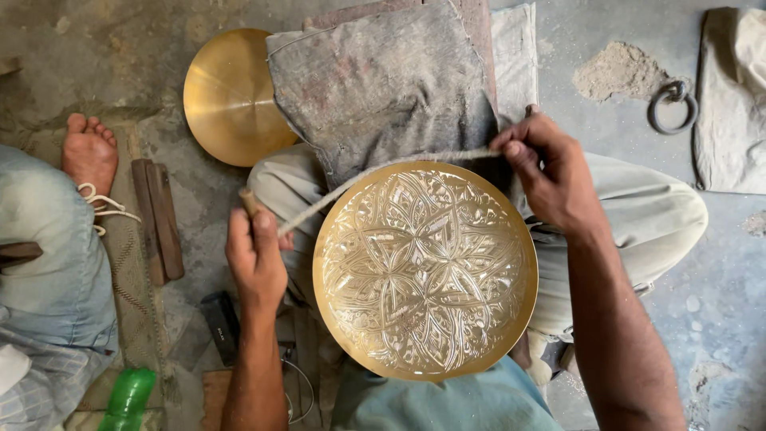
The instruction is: The person sits on the floor with a brass plate on their lap, holding a chisel against the plate and striking it with a wooden mallet to deepen a decorative floral pattern, repositioning the chisel around the plate as they work.
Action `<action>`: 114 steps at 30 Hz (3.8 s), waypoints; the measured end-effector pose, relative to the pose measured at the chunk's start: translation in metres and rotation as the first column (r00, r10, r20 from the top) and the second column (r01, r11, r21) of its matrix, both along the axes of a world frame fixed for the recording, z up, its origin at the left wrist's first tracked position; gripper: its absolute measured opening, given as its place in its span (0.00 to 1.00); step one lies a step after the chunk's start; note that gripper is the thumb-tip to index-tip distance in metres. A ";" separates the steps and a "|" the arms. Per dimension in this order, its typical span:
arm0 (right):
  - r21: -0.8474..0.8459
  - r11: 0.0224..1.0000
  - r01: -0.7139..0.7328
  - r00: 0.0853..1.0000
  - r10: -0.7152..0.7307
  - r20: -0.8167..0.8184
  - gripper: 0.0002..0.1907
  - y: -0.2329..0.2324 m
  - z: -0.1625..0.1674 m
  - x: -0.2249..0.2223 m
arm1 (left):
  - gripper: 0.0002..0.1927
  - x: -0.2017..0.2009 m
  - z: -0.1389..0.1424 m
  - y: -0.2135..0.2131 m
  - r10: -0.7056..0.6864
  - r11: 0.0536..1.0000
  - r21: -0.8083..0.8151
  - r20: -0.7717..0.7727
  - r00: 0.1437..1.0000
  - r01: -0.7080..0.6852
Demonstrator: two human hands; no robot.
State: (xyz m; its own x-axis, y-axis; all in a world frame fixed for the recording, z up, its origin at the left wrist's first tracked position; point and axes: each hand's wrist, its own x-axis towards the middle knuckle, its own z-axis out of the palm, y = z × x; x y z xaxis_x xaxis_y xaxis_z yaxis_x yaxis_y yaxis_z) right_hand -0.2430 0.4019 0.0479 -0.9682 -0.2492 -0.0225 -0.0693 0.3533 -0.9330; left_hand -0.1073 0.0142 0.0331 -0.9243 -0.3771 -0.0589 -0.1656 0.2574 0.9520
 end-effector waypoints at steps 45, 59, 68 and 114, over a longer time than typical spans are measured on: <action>0.645 0.759 -0.089 0.960 -0.107 0.259 0.21 0.026 -0.063 0.160 | 0.17 -0.124 -0.017 0.115 -0.577 0.814 -0.290 -0.302 0.759 0.504; 0.699 0.711 0.083 0.962 -0.240 0.129 0.38 0.085 0.064 0.084 | 0.17 -0.131 -0.026 0.110 -0.619 0.780 -0.350 -0.310 0.722 0.519; 0.740 0.669 0.070 0.883 0.304 -0.358 0.20 0.034 0.096 0.003 | 0.16 -0.124 -0.031 0.111 -0.643 0.750 -0.427 -0.288 0.710 0.505; 0.835 0.532 0.139 0.890 0.302 -0.341 0.22 0.038 0.087 -0.013 | 0.18 -0.135 -0.018 0.123 -0.691 0.689 -0.430 -0.147 0.708 0.583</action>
State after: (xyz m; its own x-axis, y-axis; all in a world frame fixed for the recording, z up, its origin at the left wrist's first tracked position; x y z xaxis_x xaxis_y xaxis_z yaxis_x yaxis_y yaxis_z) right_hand -0.2562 0.4403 0.1353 -0.9062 -0.4077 0.1122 -0.4175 0.9047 -0.0842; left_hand -0.2420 0.1372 0.0153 -0.8976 0.3660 0.2455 0.4122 0.5001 0.7616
